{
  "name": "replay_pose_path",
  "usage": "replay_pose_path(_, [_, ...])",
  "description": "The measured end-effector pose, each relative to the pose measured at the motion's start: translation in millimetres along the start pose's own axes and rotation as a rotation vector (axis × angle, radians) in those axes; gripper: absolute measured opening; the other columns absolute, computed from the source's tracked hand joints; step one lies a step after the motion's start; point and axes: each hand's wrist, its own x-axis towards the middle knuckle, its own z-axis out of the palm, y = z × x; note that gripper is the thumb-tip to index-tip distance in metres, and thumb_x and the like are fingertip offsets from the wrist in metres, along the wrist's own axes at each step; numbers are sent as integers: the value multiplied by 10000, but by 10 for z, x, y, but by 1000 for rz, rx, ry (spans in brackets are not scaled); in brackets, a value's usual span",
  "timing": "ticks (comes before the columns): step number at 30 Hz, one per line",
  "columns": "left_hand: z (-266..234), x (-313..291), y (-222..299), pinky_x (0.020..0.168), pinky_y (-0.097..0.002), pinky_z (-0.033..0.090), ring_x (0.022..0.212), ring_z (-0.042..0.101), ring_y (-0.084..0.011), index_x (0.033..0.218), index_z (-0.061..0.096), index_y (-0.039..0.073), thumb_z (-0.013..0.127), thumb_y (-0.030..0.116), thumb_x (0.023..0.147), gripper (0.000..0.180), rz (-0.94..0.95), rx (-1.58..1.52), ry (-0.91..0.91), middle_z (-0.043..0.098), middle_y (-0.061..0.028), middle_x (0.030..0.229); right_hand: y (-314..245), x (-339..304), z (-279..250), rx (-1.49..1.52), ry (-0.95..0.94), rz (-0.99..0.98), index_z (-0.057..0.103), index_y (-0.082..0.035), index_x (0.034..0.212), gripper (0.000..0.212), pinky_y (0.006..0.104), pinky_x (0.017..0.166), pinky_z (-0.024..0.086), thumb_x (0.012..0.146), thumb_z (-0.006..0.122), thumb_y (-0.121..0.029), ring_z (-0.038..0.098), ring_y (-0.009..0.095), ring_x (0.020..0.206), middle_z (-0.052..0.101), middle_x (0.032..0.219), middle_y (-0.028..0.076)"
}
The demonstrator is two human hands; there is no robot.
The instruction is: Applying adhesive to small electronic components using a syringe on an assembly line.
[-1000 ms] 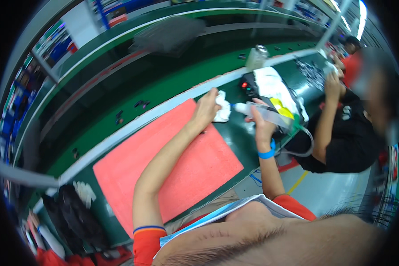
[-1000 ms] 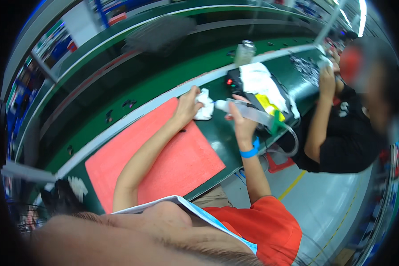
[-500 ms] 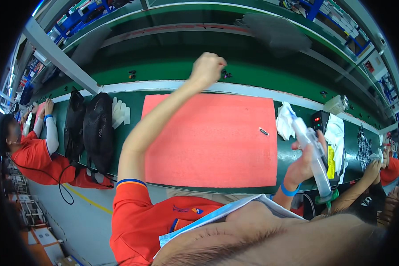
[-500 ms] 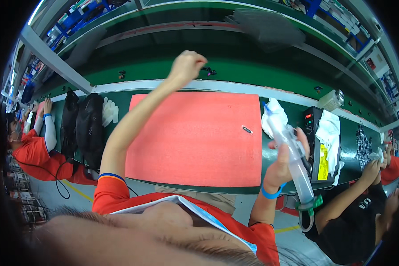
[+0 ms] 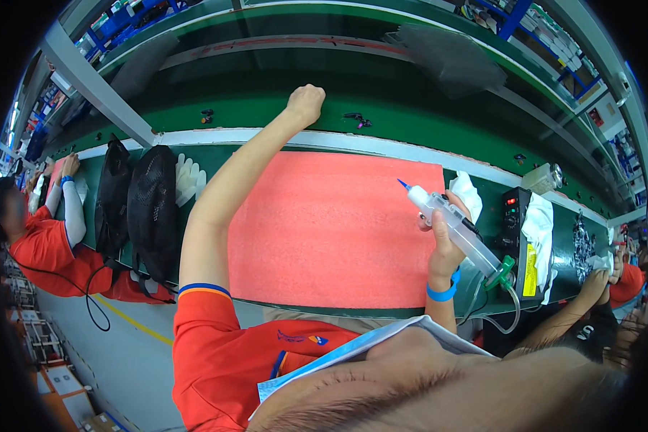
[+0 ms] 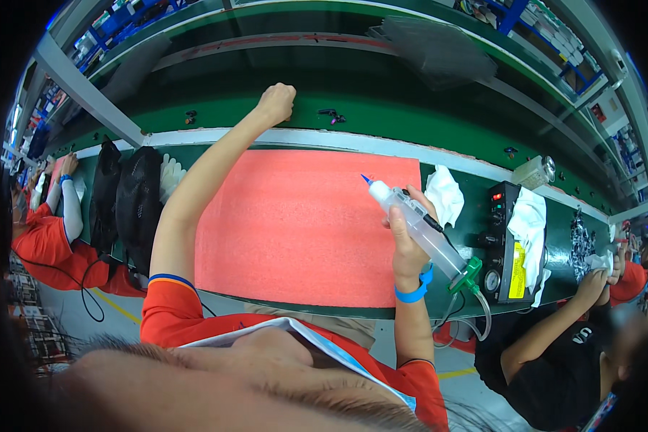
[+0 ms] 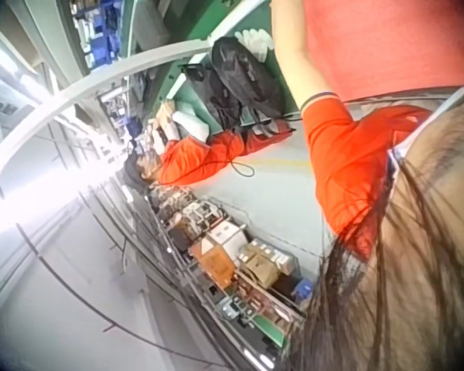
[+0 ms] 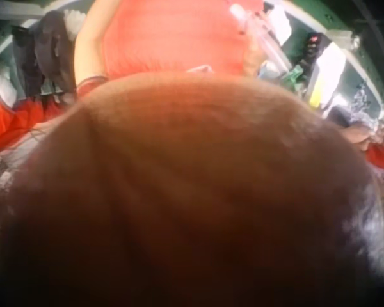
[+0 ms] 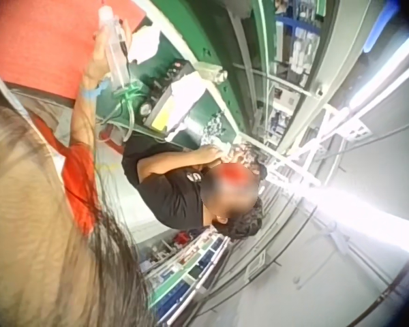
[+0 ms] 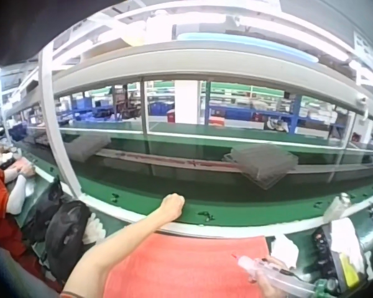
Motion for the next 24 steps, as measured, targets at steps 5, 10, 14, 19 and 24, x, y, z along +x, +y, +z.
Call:
replay_pose_path(5, [-105, -174, -94, 588, -327, 469, 622, 591, -243, 689, 598, -25, 614, 77, 666, 105, 24, -434, 175, 587, -167, 653, 29, 1, 21, -9, -45, -21, 449, 56, 1058, 346, 256, 527, 453, 759, 540, -92, 554, 170, 594, 570, 851, 164])
replay_pose_path(10, [-426, -649, 297, 528, -267, 447, 584, 574, -152, 677, 582, -19, 611, 90, 695, 115, 3, -702, -5, 591, -115, 629, 21, -1, 10, -8, -25, -45, 455, 58, 1050, 339, 259, 529, 456, 755, 542, -84, 556, 170, 591, 574, 848, 166])
replay_pose_path(14, [-395, -940, 582, 493, -197, 420, 576, 548, -93, 744, 535, -6, 585, 129, 755, 144, -100, -1077, -406, 581, -64, 640, -55, -12, -23, -20, -8, -45, 457, 60, 1048, 341, 260, 528, 458, 752, 540, -87, 557, 173, 588, 570, 857, 170])
replay_pose_path(19, [-316, -1264, 782, 517, -194, 447, 592, 563, -115, 818, 482, 4, 546, 109, 787, 126, -235, -1585, -719, 578, -78, 698, -24, -75, 36, 29, -10, -23, 457, 62, 1048, 363, 263, 530, 460, 738, 547, -105, 554, 177, 573, 562, 860, 169])
replay_pose_path(24, [-184, -1430, 930, 562, -222, 480, 633, 585, -141, 851, 476, 5, 531, 90, 794, 116, -295, -1770, -726, 589, -104, 751, 192, -109, -106, -127, -34, -143, 473, 60, 1026, 360, 258, 543, 463, 723, 552, -116, 558, 180, 611, 556, 853, 153])
